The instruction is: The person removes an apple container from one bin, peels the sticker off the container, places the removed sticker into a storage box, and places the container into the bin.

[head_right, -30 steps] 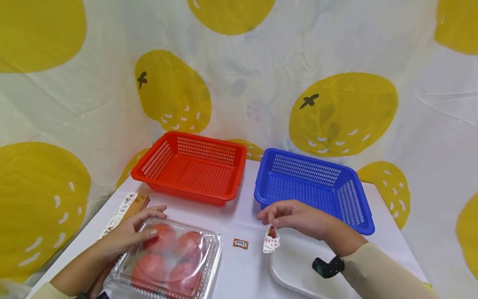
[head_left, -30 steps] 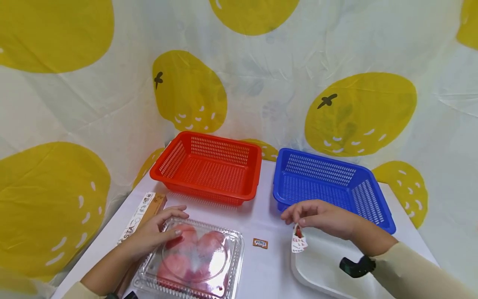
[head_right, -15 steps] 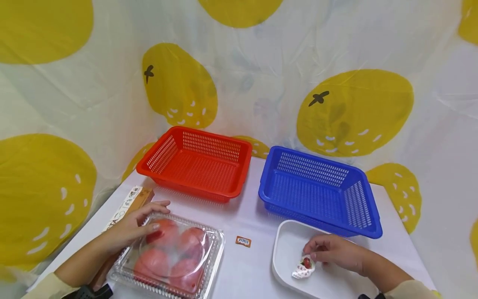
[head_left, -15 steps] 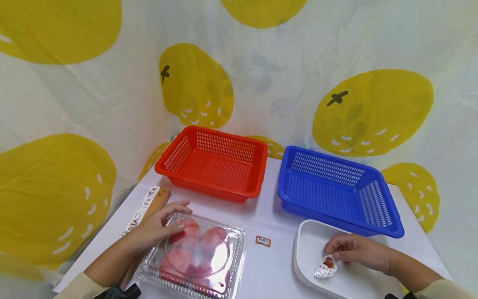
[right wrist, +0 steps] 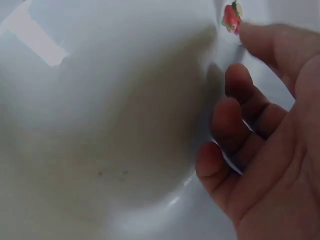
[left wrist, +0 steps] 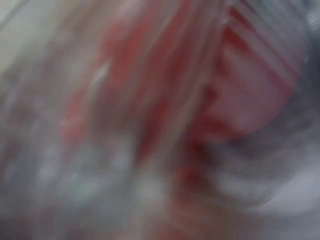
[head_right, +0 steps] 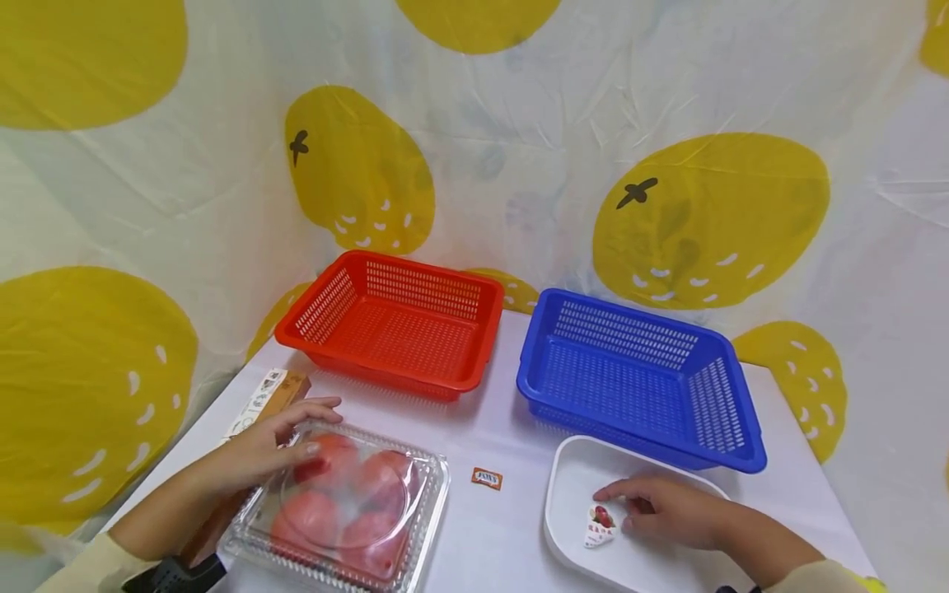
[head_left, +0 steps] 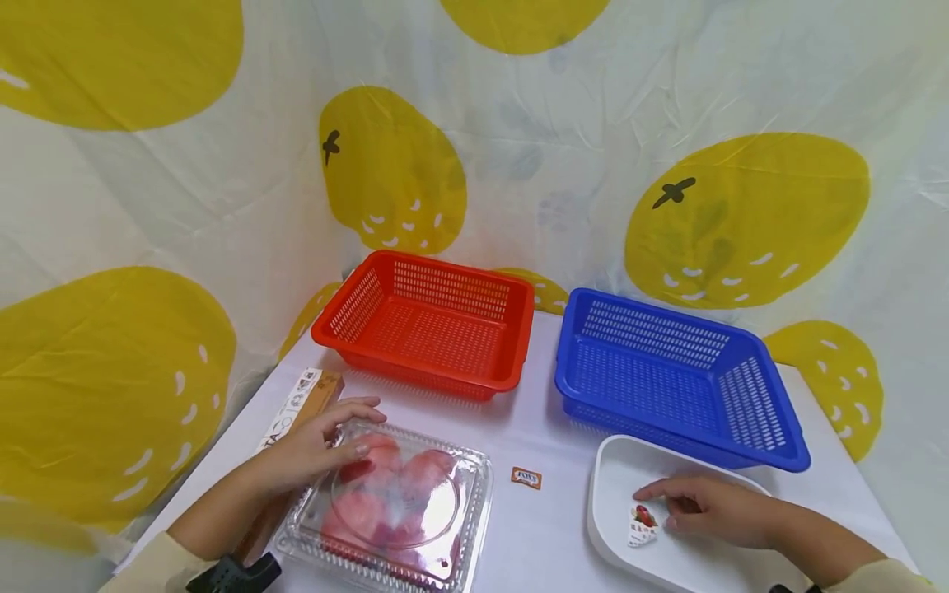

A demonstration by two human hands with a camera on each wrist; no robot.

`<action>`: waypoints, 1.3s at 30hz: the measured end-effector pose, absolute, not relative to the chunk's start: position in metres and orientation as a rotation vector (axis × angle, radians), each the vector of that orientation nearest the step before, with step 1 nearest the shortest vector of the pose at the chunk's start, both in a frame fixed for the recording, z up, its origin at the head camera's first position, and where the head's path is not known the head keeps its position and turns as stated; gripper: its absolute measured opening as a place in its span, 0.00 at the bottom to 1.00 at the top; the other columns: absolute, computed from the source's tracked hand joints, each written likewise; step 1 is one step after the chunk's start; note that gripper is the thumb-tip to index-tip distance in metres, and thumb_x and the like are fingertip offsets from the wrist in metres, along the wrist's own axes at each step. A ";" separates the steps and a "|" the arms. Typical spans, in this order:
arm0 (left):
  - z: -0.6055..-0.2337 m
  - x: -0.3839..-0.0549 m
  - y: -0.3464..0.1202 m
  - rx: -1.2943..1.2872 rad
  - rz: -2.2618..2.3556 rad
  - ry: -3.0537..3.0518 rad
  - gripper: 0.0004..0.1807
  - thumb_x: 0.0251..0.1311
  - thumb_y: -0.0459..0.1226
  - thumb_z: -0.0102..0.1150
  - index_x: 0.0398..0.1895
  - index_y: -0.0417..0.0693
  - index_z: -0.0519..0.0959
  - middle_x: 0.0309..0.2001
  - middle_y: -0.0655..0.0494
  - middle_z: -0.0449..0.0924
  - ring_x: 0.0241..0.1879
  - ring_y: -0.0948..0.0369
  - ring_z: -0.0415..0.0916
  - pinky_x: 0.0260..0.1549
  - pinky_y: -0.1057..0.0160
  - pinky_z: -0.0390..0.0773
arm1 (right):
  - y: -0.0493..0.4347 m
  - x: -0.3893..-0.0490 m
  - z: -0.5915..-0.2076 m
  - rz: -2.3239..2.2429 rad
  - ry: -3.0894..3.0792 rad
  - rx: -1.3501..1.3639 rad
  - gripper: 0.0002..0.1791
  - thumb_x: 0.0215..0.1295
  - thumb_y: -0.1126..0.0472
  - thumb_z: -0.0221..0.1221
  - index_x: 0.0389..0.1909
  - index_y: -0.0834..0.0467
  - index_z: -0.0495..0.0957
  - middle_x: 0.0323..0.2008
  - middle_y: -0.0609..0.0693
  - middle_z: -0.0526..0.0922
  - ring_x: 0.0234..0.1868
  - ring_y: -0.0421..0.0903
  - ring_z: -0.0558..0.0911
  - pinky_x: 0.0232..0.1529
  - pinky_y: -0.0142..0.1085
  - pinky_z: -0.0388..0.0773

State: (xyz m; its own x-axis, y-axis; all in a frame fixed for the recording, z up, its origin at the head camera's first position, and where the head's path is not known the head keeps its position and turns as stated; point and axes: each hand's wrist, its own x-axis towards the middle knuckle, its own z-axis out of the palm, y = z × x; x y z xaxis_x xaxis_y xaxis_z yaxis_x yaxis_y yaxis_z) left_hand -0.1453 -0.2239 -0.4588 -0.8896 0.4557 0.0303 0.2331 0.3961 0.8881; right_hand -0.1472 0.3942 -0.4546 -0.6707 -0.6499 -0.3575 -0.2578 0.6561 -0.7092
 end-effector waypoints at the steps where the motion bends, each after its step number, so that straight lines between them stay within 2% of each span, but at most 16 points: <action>1: -0.454 -0.147 -0.225 0.618 1.448 2.440 0.23 0.71 0.45 0.67 0.67 0.58 0.80 0.79 0.43 0.65 0.79 0.33 0.53 0.66 0.18 0.59 | 0.393 -0.146 -0.452 -0.784 2.305 -0.709 0.22 0.77 0.59 0.64 0.69 0.47 0.82 0.41 0.41 0.84 0.39 0.36 0.77 0.37 0.28 0.74; 4: -0.440 -0.155 -0.231 0.741 1.322 2.492 0.23 0.71 0.45 0.68 0.68 0.59 0.81 0.76 0.44 0.69 0.77 0.34 0.58 0.64 0.22 0.67 | 0.388 -0.143 -0.440 -0.577 2.430 -0.743 0.25 0.74 0.55 0.66 0.71 0.43 0.81 0.39 0.36 0.86 0.38 0.34 0.79 0.39 0.30 0.80; 7: -0.425 -0.165 -0.240 0.846 1.261 2.554 0.22 0.72 0.42 0.67 0.68 0.58 0.82 0.72 0.49 0.75 0.74 0.39 0.66 0.63 0.27 0.73 | 0.376 -0.140 -0.427 -0.525 2.476 -0.744 0.23 0.73 0.55 0.67 0.68 0.46 0.83 0.37 0.36 0.85 0.38 0.36 0.81 0.38 0.33 0.83; 10: -0.410 -0.178 -0.250 0.831 1.271 2.569 0.21 0.75 0.41 0.64 0.69 0.57 0.81 0.67 0.55 0.80 0.66 0.46 0.76 0.59 0.37 0.80 | 0.357 -0.132 -0.417 -0.630 2.515 -0.782 0.18 0.75 0.56 0.66 0.63 0.51 0.85 0.39 0.35 0.85 0.38 0.35 0.81 0.38 0.33 0.84; 12: -0.400 -0.189 -0.256 0.776 1.322 2.562 0.22 0.76 0.41 0.62 0.70 0.53 0.80 0.66 0.53 0.80 0.62 0.48 0.79 0.57 0.43 0.83 | 0.340 -0.124 -0.415 -0.794 2.528 -0.794 0.17 0.75 0.57 0.66 0.61 0.55 0.85 0.35 0.35 0.81 0.34 0.33 0.78 0.32 0.30 0.79; 15: -0.390 -0.211 -0.259 0.677 1.414 2.596 0.23 0.78 0.40 0.61 0.72 0.48 0.77 0.69 0.45 0.77 0.60 0.44 0.82 0.57 0.47 0.84 | 0.308 -0.108 -0.416 -1.070 2.481 -0.749 0.16 0.77 0.61 0.63 0.62 0.59 0.82 0.35 0.38 0.81 0.32 0.35 0.80 0.28 0.31 0.80; 16: -0.389 -0.219 -0.259 0.638 1.459 2.603 0.23 0.78 0.39 0.60 0.73 0.45 0.76 0.71 0.41 0.75 0.60 0.41 0.82 0.57 0.46 0.84 | 0.296 -0.101 -0.417 -1.160 2.457 -0.703 0.17 0.77 0.62 0.63 0.63 0.60 0.81 0.37 0.40 0.81 0.33 0.36 0.81 0.27 0.32 0.80; 19: -0.389 -0.240 -0.259 0.497 1.535 2.677 0.25 0.79 0.39 0.59 0.75 0.42 0.73 0.77 0.37 0.66 0.64 0.34 0.77 0.60 0.40 0.81 | 0.258 -0.084 -0.423 -1.391 2.332 -0.516 0.23 0.77 0.62 0.62 0.70 0.61 0.74 0.47 0.51 0.81 0.37 0.41 0.83 0.25 0.37 0.83; 23: -0.402 -0.264 -0.260 0.343 1.541 2.723 0.31 0.79 0.42 0.60 0.79 0.41 0.68 0.82 0.38 0.56 0.72 0.34 0.67 0.63 0.37 0.78 | 0.211 -0.065 -0.437 -1.594 2.162 -0.291 0.34 0.78 0.58 0.62 0.79 0.60 0.60 0.63 0.68 0.73 0.44 0.51 0.84 0.27 0.44 0.86; 27: -0.422 -0.285 -0.263 0.245 1.525 2.661 0.37 0.79 0.48 0.59 0.84 0.44 0.61 0.81 0.36 0.58 0.71 0.36 0.66 0.64 0.38 0.78 | 0.175 -0.056 -0.454 -1.725 2.045 -0.117 0.44 0.79 0.53 0.61 0.84 0.57 0.47 0.75 0.76 0.57 0.54 0.57 0.81 0.35 0.50 0.88; 30: -0.433 -0.291 -0.266 0.161 1.557 2.565 0.39 0.80 0.49 0.56 0.86 0.47 0.55 0.79 0.34 0.59 0.68 0.36 0.69 0.65 0.38 0.77 | 0.151 -0.058 -0.465 -1.817 1.983 -0.047 0.49 0.79 0.50 0.61 0.86 0.55 0.41 0.77 0.78 0.51 0.59 0.57 0.79 0.40 0.52 0.88; 32: -0.438 -0.292 -0.269 0.125 1.585 2.518 0.38 0.82 0.48 0.54 0.87 0.49 0.53 0.79 0.34 0.57 0.68 0.36 0.69 0.66 0.38 0.76 | 0.135 -0.061 -0.470 -1.871 1.946 -0.058 0.50 0.79 0.50 0.61 0.87 0.54 0.39 0.76 0.78 0.53 0.57 0.56 0.80 0.41 0.50 0.88; 36: -0.443 -0.292 -0.274 0.152 1.681 2.438 0.38 0.82 0.44 0.54 0.87 0.49 0.51 0.78 0.32 0.57 0.65 0.36 0.72 0.62 0.47 0.82 | 0.111 -0.068 -0.473 -1.939 1.956 -0.133 0.53 0.76 0.51 0.64 0.87 0.54 0.39 0.71 0.72 0.67 0.54 0.52 0.84 0.45 0.42 0.87; 39: -0.444 -0.292 -0.279 0.196 1.727 2.384 0.38 0.81 0.42 0.56 0.87 0.51 0.51 0.77 0.32 0.58 0.62 0.41 0.75 0.59 0.53 0.84 | 0.102 -0.075 -0.472 -1.936 2.007 -0.152 0.56 0.73 0.49 0.67 0.88 0.50 0.38 0.69 0.67 0.74 0.53 0.50 0.87 0.55 0.41 0.83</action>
